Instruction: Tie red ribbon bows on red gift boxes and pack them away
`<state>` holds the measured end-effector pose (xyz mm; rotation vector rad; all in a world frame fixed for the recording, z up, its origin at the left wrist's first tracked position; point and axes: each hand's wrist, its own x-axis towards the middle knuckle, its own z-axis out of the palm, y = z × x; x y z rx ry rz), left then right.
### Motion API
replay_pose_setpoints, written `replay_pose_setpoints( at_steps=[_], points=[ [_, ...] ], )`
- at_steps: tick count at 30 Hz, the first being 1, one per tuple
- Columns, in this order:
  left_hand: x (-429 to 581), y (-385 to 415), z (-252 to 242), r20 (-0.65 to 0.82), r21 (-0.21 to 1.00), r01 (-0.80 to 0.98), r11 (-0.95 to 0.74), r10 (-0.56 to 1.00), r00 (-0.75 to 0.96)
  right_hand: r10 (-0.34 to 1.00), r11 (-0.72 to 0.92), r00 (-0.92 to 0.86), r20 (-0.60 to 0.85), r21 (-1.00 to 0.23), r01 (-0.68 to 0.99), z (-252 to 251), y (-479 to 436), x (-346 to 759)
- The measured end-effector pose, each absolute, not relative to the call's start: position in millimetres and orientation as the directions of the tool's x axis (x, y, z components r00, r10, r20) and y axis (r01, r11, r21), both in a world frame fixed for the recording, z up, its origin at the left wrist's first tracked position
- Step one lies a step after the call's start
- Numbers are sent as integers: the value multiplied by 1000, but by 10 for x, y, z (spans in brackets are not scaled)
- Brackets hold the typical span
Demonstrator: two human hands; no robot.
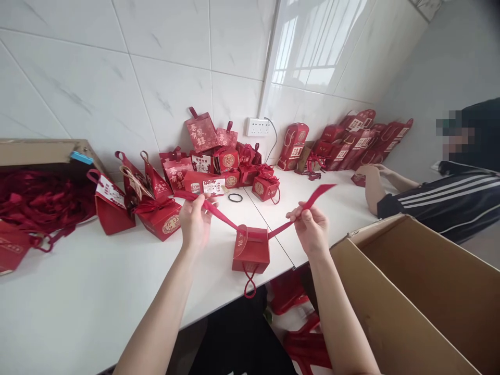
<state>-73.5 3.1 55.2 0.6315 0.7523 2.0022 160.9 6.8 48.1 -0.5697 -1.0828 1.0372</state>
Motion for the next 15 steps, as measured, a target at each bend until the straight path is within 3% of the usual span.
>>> replay_pose_setpoints(
  at_steps=[7, 15],
  points=[
    [-412, 110, 823, 297, 773, -501, -390, 920, -257, 894, 417, 66, 444, -768, -485, 720, 154, 1353],
    [-165, 154, 1053, 379, 859, -384, -338, 925, 34, 907, 324, -116, 405, -846, -424, 818, 278, 1085]
  ],
)
